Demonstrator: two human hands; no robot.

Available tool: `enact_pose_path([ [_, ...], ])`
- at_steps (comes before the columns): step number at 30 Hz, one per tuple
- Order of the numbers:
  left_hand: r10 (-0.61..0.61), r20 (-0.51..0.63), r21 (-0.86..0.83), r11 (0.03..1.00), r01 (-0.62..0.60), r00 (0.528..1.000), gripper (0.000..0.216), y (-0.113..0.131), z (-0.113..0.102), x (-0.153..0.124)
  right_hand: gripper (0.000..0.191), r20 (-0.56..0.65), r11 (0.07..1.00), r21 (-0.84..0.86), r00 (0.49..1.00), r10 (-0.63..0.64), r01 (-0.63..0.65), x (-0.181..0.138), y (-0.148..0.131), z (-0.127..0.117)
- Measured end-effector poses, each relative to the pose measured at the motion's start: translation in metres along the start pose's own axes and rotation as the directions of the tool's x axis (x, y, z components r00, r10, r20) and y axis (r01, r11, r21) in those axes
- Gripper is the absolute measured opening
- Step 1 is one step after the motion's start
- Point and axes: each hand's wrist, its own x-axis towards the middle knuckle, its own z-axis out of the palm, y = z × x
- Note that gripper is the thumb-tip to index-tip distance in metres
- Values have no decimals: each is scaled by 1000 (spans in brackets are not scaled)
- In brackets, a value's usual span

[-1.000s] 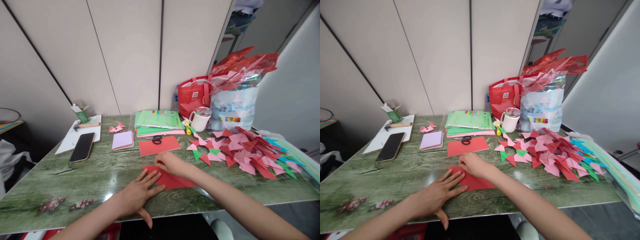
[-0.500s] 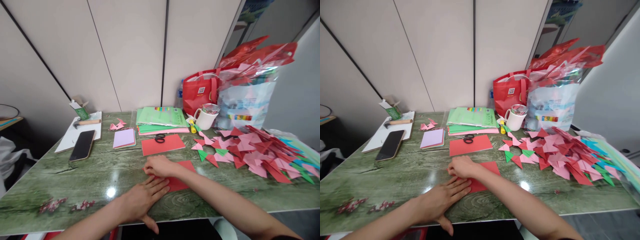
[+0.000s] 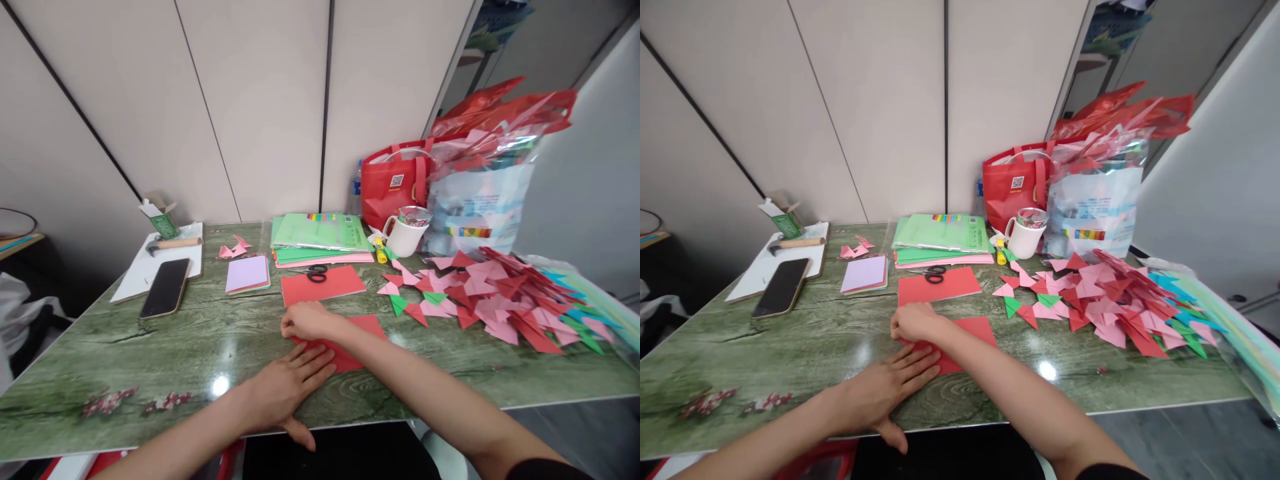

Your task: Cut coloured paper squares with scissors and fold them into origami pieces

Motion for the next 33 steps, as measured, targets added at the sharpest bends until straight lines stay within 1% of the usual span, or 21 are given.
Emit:
enact_pose_path([
  [5,16,-19,42,999,-15,1000,97,-2,2,-1,19,-8,1000,-15,1000,16,-16,-2,-4,-1],
  [9,-13,10,55,998,12,1000,97,1,-1,-1,21,-26,999,-42,999,22,-23,-5,-7,0],
  [15,-23,23,33,999,23,999,95,3,-4,0,23,-77,997,-80,997,-2,-4,-6,-8,6],
  [19,-46,46,11,999,46,998,96,6,-7,0,26,-140,997,-81,990,-31,20,-1,-9,11],
  [24,-69,57,-7,998,69,996,96,9,-10,1,24,-201,999,-6,978,-49,49,10,-3,16],
  [28,-70,83,-21,997,71,994,92,9,-12,1,11,-162,987,100,981,-109,126,14,12,15],
  [30,-62,98,-22,998,64,993,89,8,-12,0,14,-151,979,143,981,-120,142,15,18,15],
  [33,-46,79,-30,998,49,996,88,7,-11,0,17,-186,978,177,980,-75,108,18,20,19],
])
